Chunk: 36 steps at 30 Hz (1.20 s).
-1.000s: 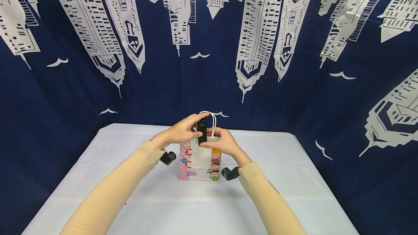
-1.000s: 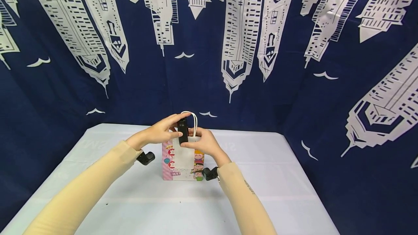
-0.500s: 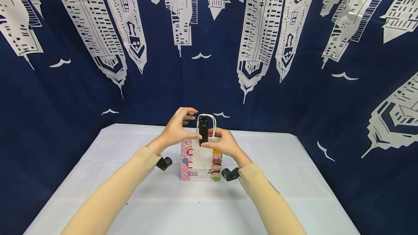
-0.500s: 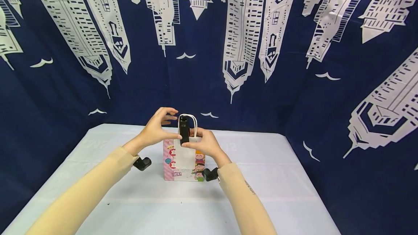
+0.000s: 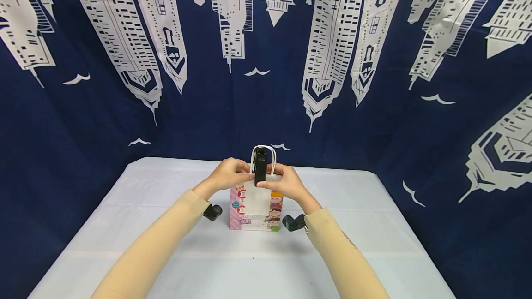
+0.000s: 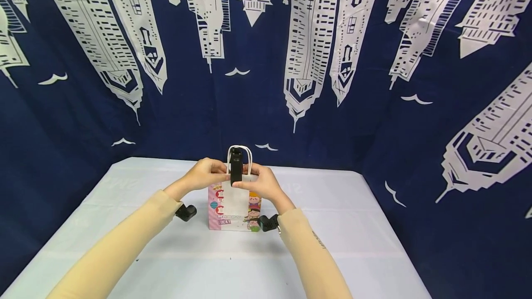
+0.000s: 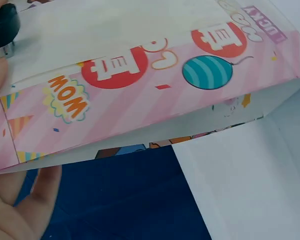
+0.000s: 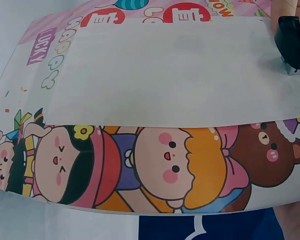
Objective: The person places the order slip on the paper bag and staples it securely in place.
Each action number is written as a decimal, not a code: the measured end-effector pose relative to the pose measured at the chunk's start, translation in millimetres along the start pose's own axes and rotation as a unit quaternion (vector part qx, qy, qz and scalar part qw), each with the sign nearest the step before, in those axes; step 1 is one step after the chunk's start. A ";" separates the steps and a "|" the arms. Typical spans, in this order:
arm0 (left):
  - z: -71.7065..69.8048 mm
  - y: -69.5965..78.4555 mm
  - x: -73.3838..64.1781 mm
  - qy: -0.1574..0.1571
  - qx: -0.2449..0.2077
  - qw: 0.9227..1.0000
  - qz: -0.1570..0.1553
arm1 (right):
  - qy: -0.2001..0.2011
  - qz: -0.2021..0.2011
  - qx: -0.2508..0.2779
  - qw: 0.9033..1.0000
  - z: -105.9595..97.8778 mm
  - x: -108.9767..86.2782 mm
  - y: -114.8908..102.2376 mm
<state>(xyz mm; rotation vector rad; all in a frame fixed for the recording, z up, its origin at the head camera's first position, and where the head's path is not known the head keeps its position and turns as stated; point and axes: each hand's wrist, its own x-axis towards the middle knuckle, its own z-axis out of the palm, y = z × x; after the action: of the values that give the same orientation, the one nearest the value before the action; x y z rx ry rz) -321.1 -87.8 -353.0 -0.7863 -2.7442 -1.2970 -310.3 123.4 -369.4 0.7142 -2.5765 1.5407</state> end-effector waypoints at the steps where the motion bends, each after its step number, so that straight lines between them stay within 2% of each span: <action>1: 0.3 -0.4 0.2 0.006 0.009 1.000 0.002 | 0.000 -0.001 -0.001 1.000 -0.4 -1.9 -5.1; 5: 1.0 -2.5 0.7 0.021 0.034 0.999 0.026 | -0.002 -0.003 -0.003 1.000 -2.7 -8.7 -22.4; 10: 2.0 -3.3 0.4 0.028 0.046 0.998 0.043 | -0.007 0.002 -0.003 1.000 -3.8 -10.7 -27.3; 17: 2.7 -3.2 0.1 0.034 0.047 0.998 0.030 | -0.014 0.015 -0.002 1.000 -3.9 -9.4 -26.9; 25: 3.4 -3.1 0.0 0.034 0.033 0.999 0.024 | -0.012 0.007 0.020 1.000 -4.1 -9.8 -24.6; 36: 3.0 -2.6 0.4 0.036 0.033 0.999 0.017 | -0.010 0.011 0.018 1.000 -3.9 -9.1 -23.1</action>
<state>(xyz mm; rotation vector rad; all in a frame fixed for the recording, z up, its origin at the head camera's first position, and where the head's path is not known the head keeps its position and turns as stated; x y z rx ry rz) -322.0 -86.9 -356.8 -0.7627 -2.6898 -1.1964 -293.3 120.8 -351.0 0.7094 -2.5854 1.5988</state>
